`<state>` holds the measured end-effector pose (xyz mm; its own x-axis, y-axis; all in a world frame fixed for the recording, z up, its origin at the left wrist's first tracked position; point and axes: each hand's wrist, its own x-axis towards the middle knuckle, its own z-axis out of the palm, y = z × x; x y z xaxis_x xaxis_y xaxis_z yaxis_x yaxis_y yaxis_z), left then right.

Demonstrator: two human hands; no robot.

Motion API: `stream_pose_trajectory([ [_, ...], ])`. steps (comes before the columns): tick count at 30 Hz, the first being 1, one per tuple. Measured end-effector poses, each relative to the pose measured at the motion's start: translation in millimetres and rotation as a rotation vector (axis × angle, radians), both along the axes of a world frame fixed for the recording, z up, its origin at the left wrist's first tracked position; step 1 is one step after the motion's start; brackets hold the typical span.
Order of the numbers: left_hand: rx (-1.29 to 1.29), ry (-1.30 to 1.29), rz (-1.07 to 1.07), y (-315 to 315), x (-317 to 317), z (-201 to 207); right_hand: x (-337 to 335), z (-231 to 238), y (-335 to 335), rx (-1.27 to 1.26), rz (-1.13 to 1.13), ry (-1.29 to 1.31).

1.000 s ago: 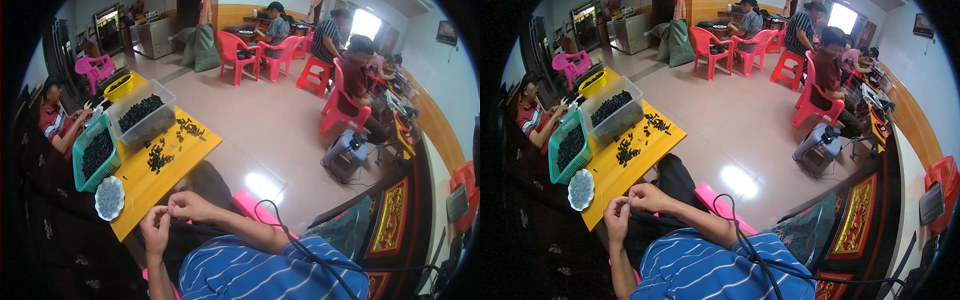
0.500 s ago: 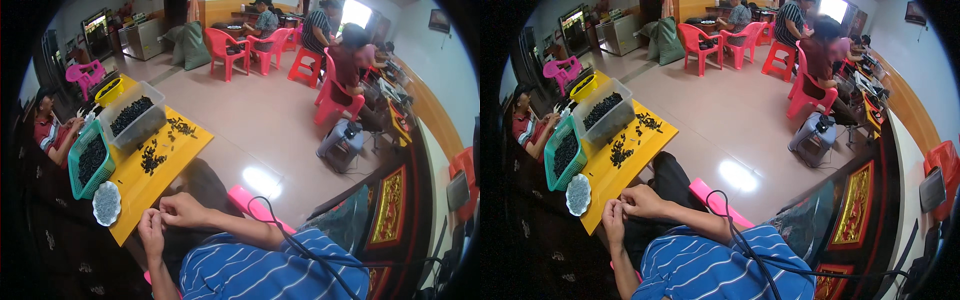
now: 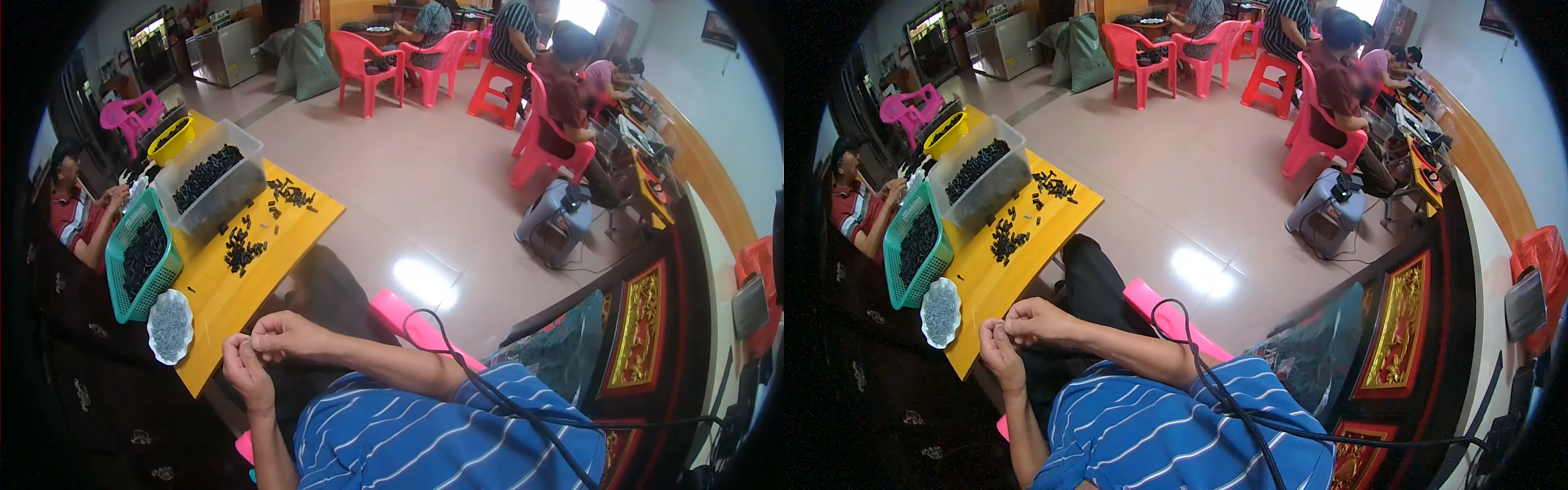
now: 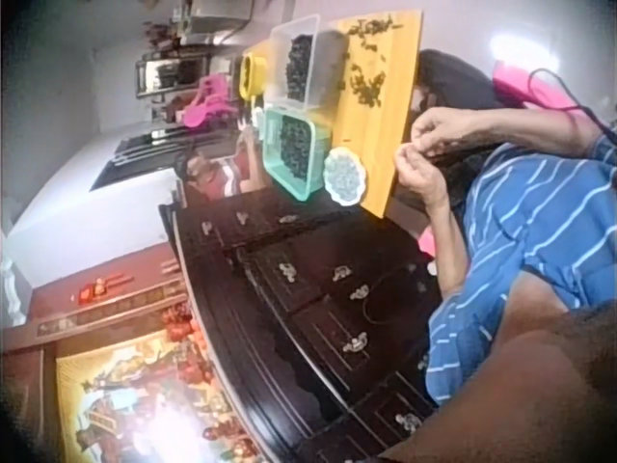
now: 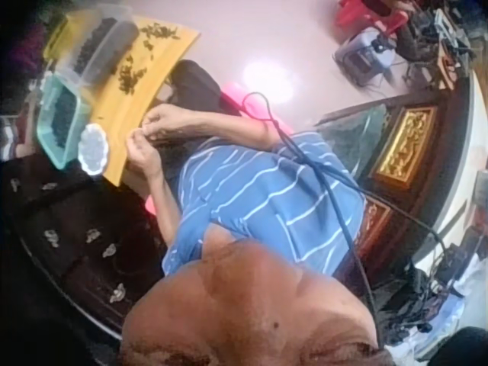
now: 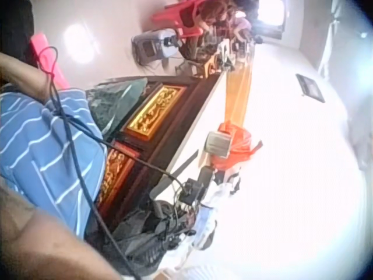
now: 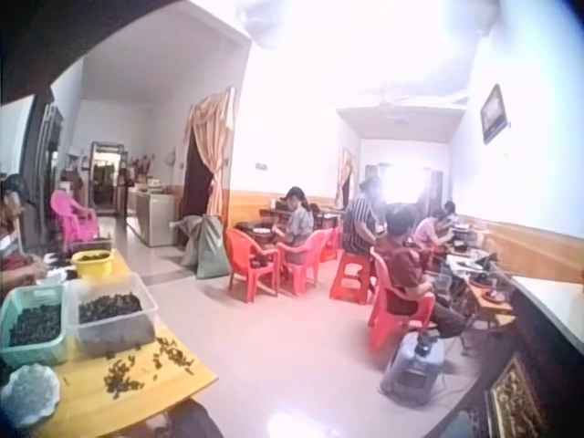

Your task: The person assembles fasteners by picking up plastic anchor plugs and screws from containers on the table and inserting the screws into the plugs by hand.

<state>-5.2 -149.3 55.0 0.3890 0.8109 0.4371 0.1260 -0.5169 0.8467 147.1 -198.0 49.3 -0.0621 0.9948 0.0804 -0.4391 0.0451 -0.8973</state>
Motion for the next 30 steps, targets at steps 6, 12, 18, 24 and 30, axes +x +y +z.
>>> stream_pose_trajectory([
  [6,-0.104,-0.116,-0.051,-4.6,0.5,5.9,-3.5,-1.1,-0.3,0.027,0.048,0.119],
  [12,-0.046,-0.194,0.035,-6.5,-7.0,20.0,-11.3,-0.5,1.9,0.016,-0.071,0.197],
  [18,0.085,0.073,-0.012,-0.8,-9.0,18.0,-12.0,2.5,4.2,-0.007,-0.142,0.214],
  [24,0.236,0.162,-0.009,-4.7,-2.1,37.3,-10.1,-1.2,1.8,0.07,-0.244,0.151],
  [30,0.203,0.1,0.042,-7.6,0.3,30.8,-22.2,3.0,-1.4,0.143,-0.273,-0.037],
])
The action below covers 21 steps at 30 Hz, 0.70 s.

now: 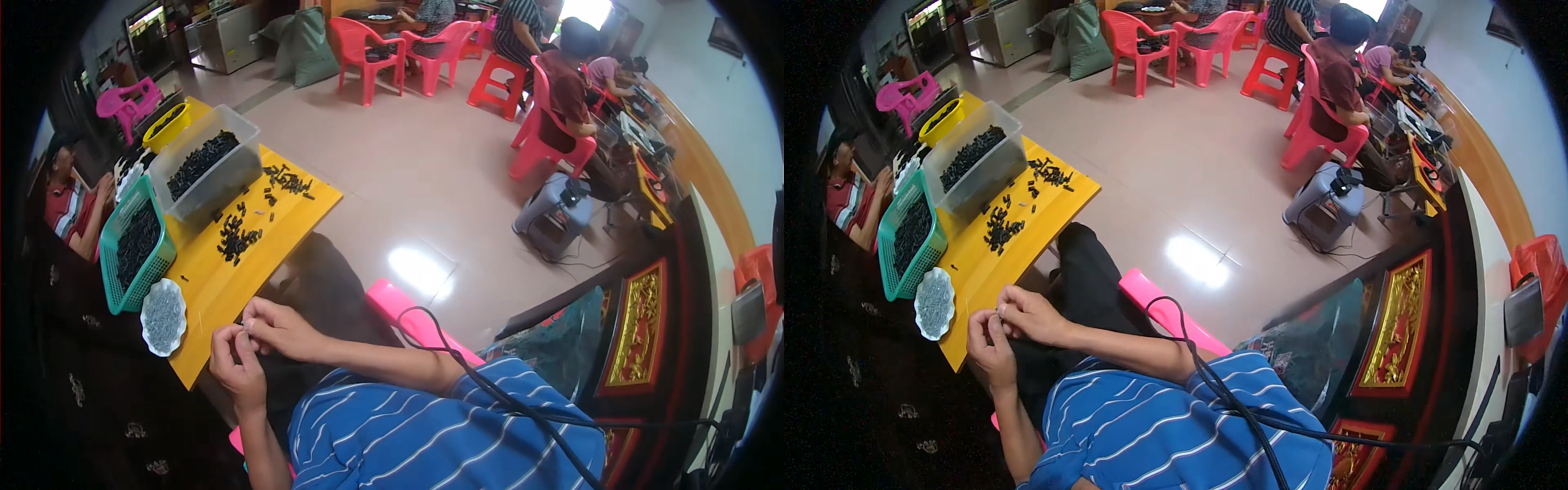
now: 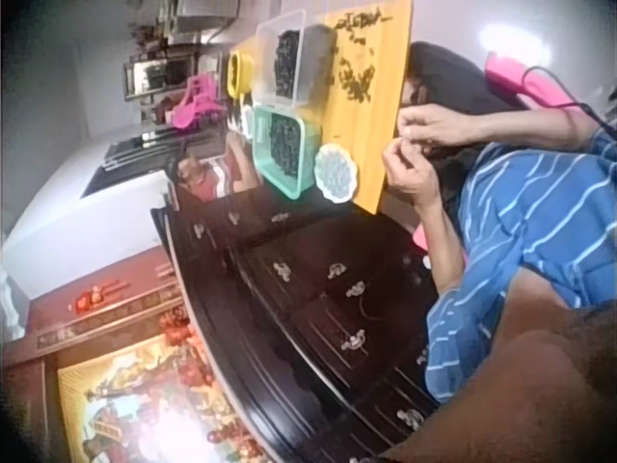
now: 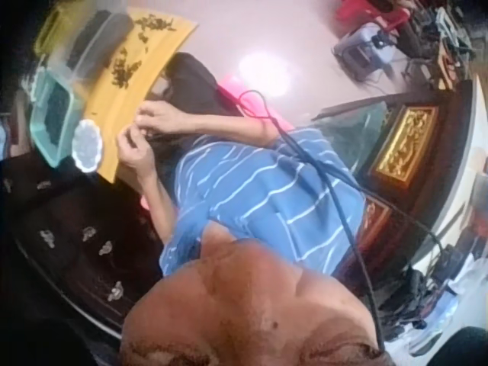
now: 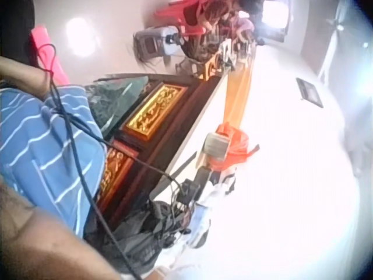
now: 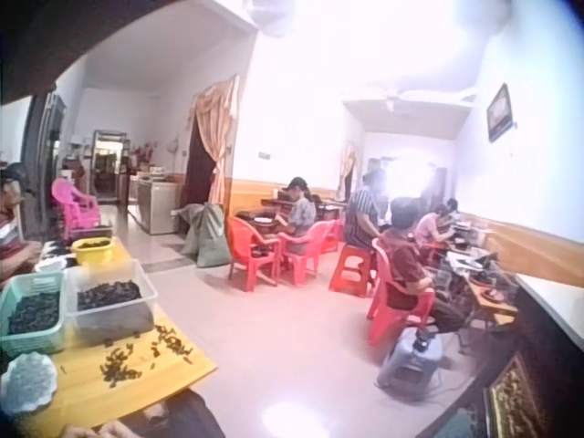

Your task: The person assembles fasteners by picking up plastic anchor plugs and screws from containers on the table and inserting the screws into the plugs by hand.

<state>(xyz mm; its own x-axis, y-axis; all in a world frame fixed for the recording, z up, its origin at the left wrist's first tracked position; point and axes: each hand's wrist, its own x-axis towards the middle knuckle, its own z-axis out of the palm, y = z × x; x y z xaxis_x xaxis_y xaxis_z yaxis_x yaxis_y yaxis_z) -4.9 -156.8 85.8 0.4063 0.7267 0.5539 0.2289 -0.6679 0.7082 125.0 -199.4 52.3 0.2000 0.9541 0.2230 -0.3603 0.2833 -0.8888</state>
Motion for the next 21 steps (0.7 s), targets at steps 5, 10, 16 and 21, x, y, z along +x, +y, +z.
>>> stream_pose_trajectory([
  [5,0.276,0.093,-0.007,-6.7,12.3,6.0,-1.3,-11.2,5.7,-0.024,0.017,0.181],
  [10,0.251,0.073,-0.035,-3.9,15.4,3.1,-3.7,-16.9,9.4,0.012,-0.079,0.16],
  [16,-0.111,-0.168,-0.158,-1.5,13.1,-6.1,1.5,-3.0,2.6,0.012,-0.058,0.087],
  [21,-0.136,-0.137,-0.148,-5.8,19.2,-3.5,4.3,-1.4,-1.4,-0.028,-0.125,-0.037],
])
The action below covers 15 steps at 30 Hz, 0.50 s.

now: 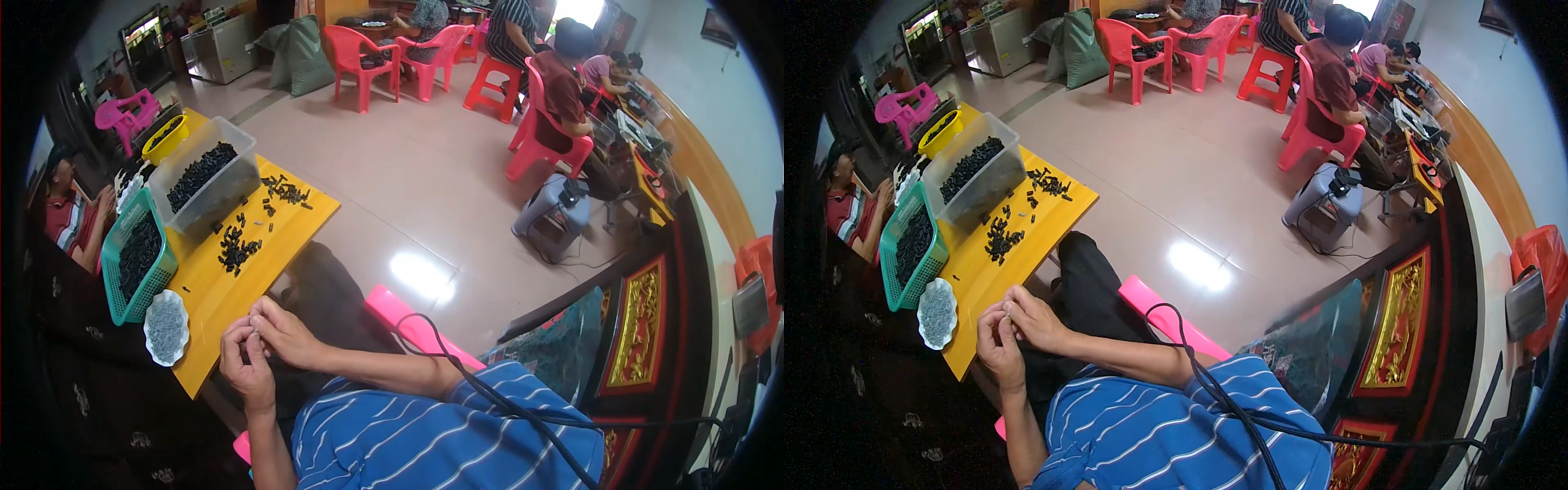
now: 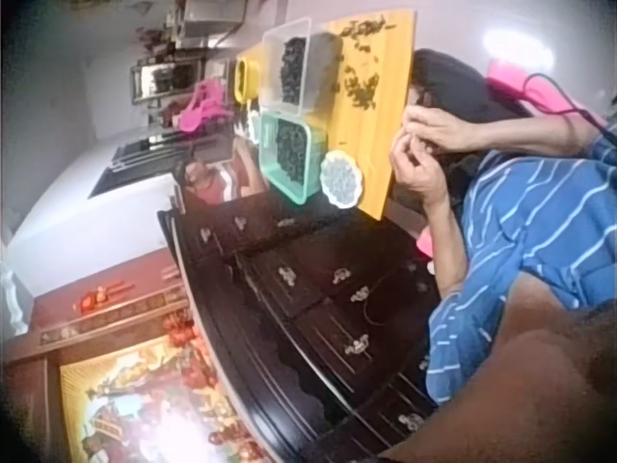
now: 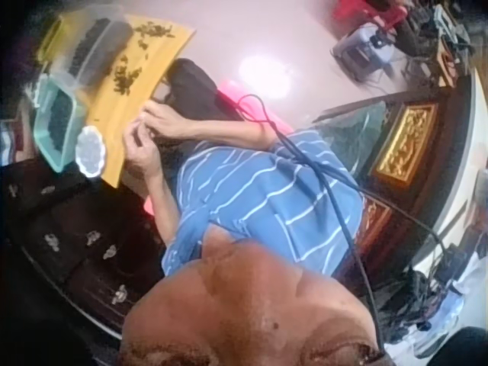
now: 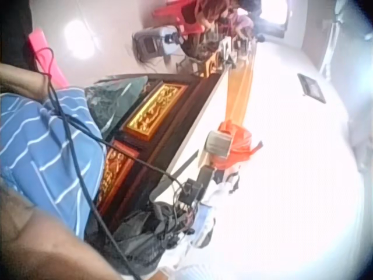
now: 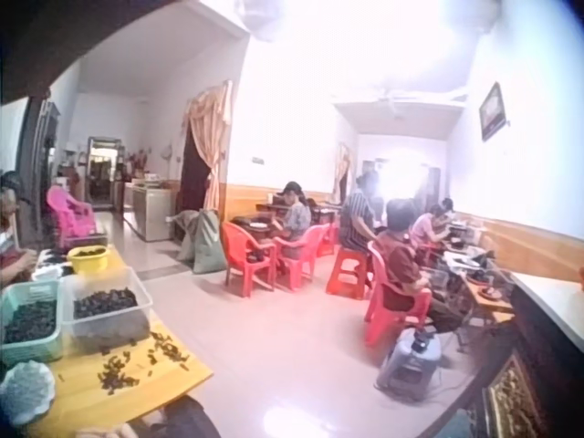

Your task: The person assembles fasteners by picking up plastic anchor plugs and screws from containers on the table and inserting the screws into the plugs by hand.

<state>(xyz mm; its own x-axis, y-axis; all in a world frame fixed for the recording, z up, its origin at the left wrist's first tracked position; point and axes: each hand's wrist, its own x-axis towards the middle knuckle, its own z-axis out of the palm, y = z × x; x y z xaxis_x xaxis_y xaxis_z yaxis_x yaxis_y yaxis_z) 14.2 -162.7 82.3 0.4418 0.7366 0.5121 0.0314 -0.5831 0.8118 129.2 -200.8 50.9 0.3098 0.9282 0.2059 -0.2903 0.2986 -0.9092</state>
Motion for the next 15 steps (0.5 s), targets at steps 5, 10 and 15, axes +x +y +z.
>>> stream_pose_trajectory([
  [5,0.144,0.004,0.049,6.7,-0.5,-10.2,0.6,-0.8,2.7,0.02,-0.181,-0.245],
  [10,0.359,0.1,0.121,0.4,-0.1,4.4,3.1,5.3,-1.4,-0.041,-0.064,-0.133],
  [15,0.581,0.14,0.152,-1.4,3.5,6.6,-5.5,-6.4,4.8,-0.038,-0.036,0.101],
])
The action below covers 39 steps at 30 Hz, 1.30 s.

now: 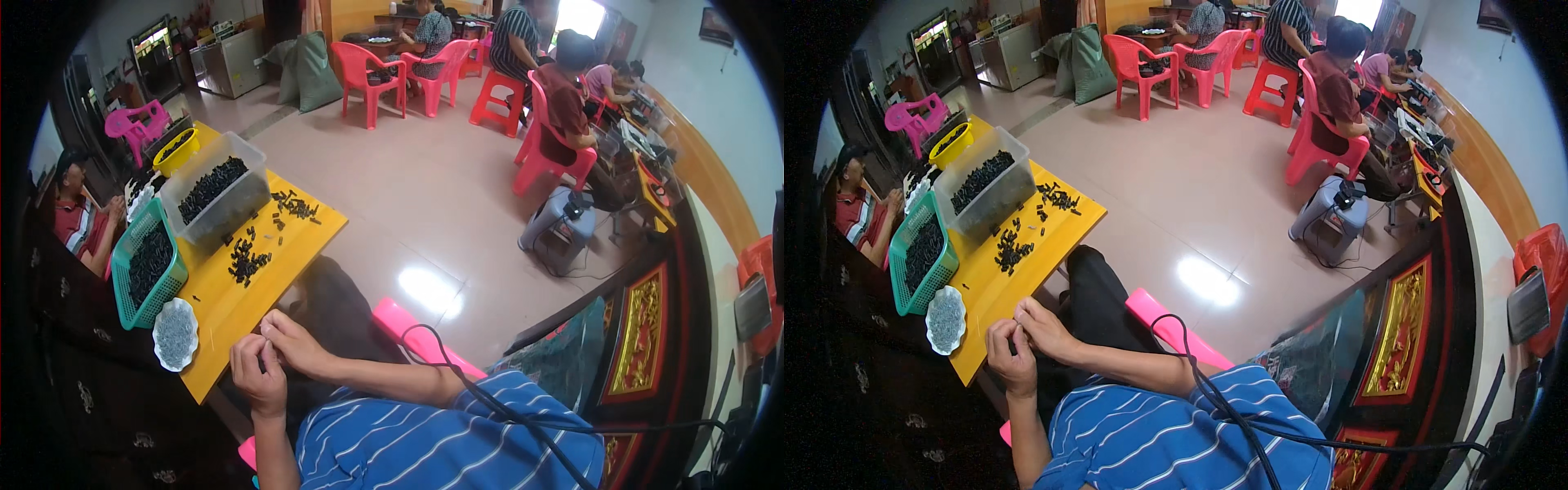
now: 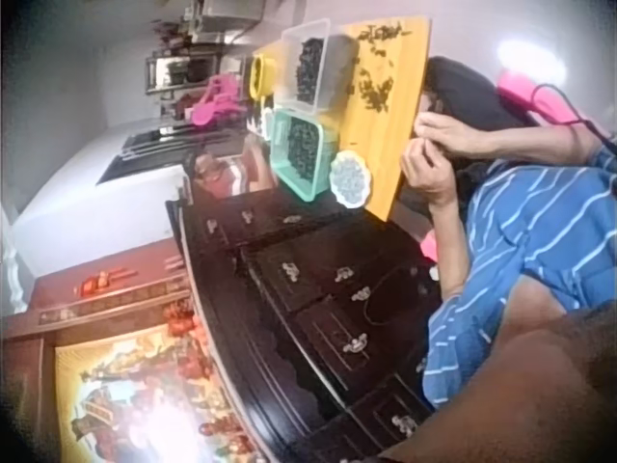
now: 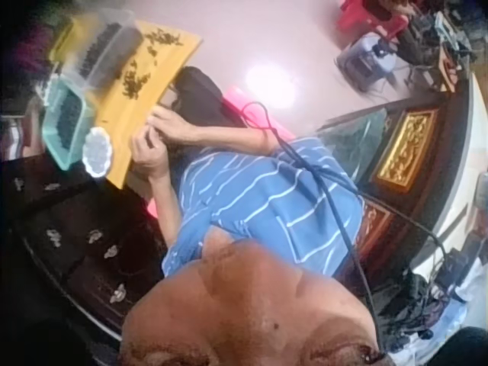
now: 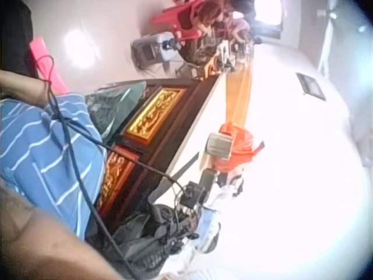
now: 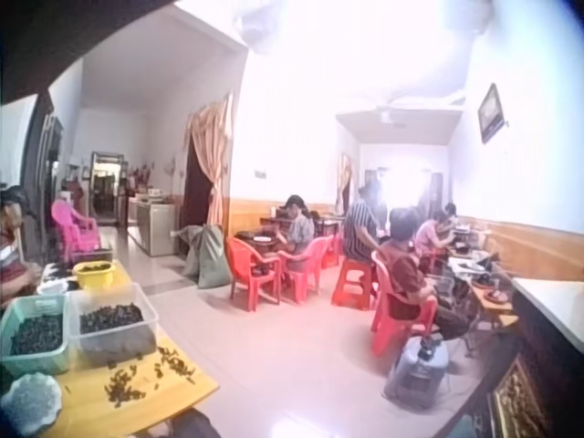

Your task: The person assembles fasteners by picking up plastic anchor plugs and screws from containers on the table and inserting the screws into the plugs by hand.

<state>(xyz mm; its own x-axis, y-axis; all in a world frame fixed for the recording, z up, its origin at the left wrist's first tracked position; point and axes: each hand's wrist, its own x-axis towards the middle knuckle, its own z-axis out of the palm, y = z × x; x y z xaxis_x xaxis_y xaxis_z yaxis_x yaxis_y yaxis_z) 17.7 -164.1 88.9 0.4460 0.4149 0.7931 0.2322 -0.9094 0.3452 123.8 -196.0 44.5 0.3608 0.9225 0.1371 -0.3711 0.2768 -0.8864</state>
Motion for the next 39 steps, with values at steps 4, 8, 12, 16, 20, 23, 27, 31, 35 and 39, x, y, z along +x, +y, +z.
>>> stream_pose_trajectory([
  [4,-0.045,-0.025,-0.026,-1.9,-1.1,-0.8,-1.2,0.4,2.7,0.035,-0.076,-0.004],
  [8,-0.565,-0.213,-0.151,-0.9,-7.6,-8.8,3.1,12.3,-5.5,-0.018,-0.025,0.035],
  [12,-0.627,-0.09,-0.167,12.9,-22.7,2.0,6.1,10.8,-3.3,0.012,-0.074,-0.18],
  [16,-0.527,0.105,-0.166,18.4,-28.4,10.2,15.0,21.0,-7.9,0.073,-0.038,-0.368],
  [20,-0.559,0.14,-0.177,18.9,-29.0,20.2,20.1,19.3,-5.2,0.111,0.022,-0.384],
  [23,-0.578,0.163,-0.187,17.3,-28.8,25.8,21.0,17.0,-4.8,0.115,0.036,-0.4],
  [27,-0.469,0.22,-0.172,16.6,-29.1,32.4,22.6,25.8,-11.5,0.106,0.004,-0.459],
  [31,-0.429,0.252,-0.187,18.4,-29.1,35.4,26.2,30.6,-14.7,0.116,0.001,-0.541],
  [35,-0.41,0.276,-0.179,19.4,-34.5,34.3,21.3,29.8,-11.3,0.107,0.04,-0.509],
  [39,-0.854,-0.045,-0.251,13.4,-34.9,14.1,7.6,19.2,-2.8,0.109,0.029,-0.294],
])
